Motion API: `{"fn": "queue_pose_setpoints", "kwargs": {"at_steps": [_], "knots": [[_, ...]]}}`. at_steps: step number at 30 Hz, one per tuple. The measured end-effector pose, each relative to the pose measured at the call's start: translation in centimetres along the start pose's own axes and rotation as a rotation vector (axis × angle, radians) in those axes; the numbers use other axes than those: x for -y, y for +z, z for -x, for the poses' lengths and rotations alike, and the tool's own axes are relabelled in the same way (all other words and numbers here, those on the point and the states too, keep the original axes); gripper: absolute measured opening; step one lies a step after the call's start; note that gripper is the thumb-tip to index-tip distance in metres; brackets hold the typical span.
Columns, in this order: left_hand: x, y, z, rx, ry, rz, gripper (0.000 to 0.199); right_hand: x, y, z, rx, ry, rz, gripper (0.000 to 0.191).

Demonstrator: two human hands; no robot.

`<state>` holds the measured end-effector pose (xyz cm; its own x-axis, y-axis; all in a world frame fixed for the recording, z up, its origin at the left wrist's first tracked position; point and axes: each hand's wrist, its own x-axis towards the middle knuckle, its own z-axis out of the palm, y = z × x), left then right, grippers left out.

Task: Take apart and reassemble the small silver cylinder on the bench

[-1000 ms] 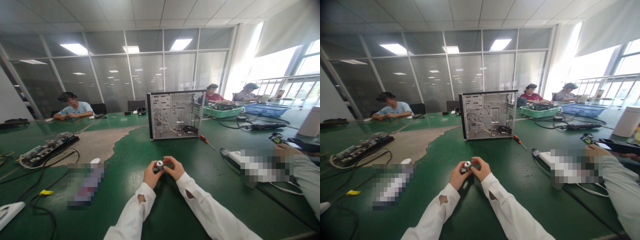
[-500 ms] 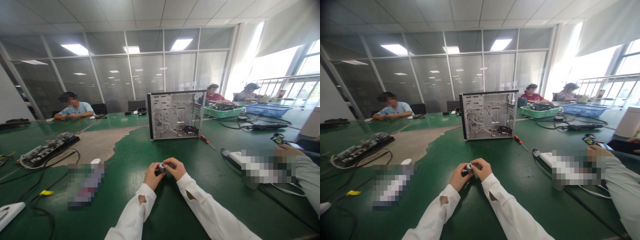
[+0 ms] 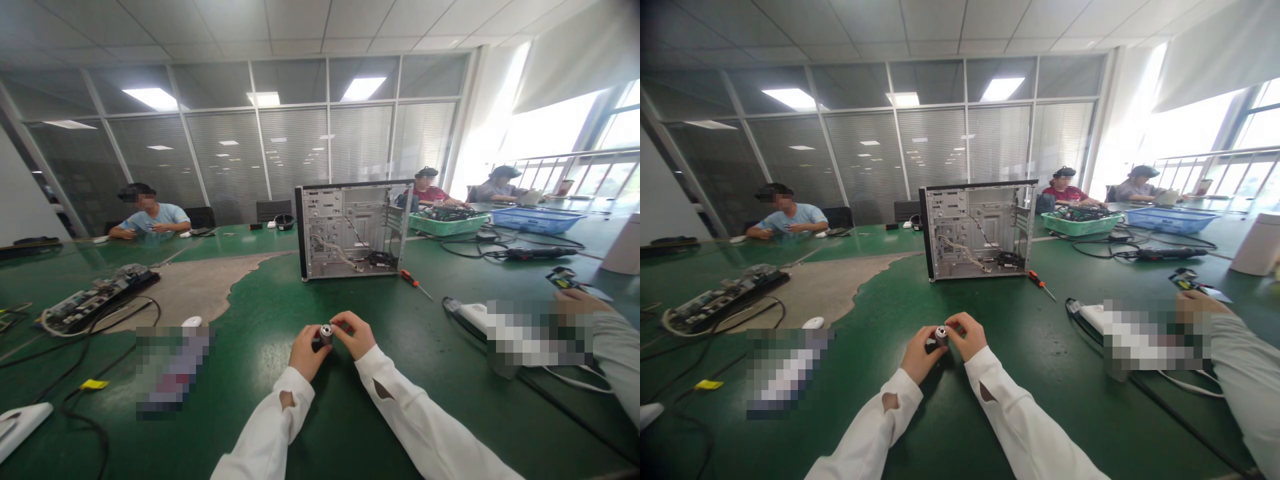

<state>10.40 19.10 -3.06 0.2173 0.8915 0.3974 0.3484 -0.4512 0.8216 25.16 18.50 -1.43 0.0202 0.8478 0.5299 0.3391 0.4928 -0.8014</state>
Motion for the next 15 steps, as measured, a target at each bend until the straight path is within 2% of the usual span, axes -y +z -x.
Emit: {"fn": "queue_pose_setpoints", "kwargs": {"at_steps": [3,5,12,15], "knots": [[0.7,0.1,-0.1,-0.031,-0.02,-0.028,0.028,-1.0,-0.2,-0.2,-0.037,0.056,0.047,0.012],[1.1,0.0,-0.1,-0.05,-0.033,-0.045,0.028,-2.2,-0.2,-0.3,-0.019,0.077,0.108,0.01],[1.7,-0.1,-0.3,-0.101,-0.093,-0.069,0.033,-5.7,-0.7,-0.4,0.197,0.121,0.549,0.011],[1.9,-0.1,-0.3,-0.089,-0.113,-0.091,0.039,-6.8,-1.5,-0.8,0.217,0.178,0.653,0.027]]}}
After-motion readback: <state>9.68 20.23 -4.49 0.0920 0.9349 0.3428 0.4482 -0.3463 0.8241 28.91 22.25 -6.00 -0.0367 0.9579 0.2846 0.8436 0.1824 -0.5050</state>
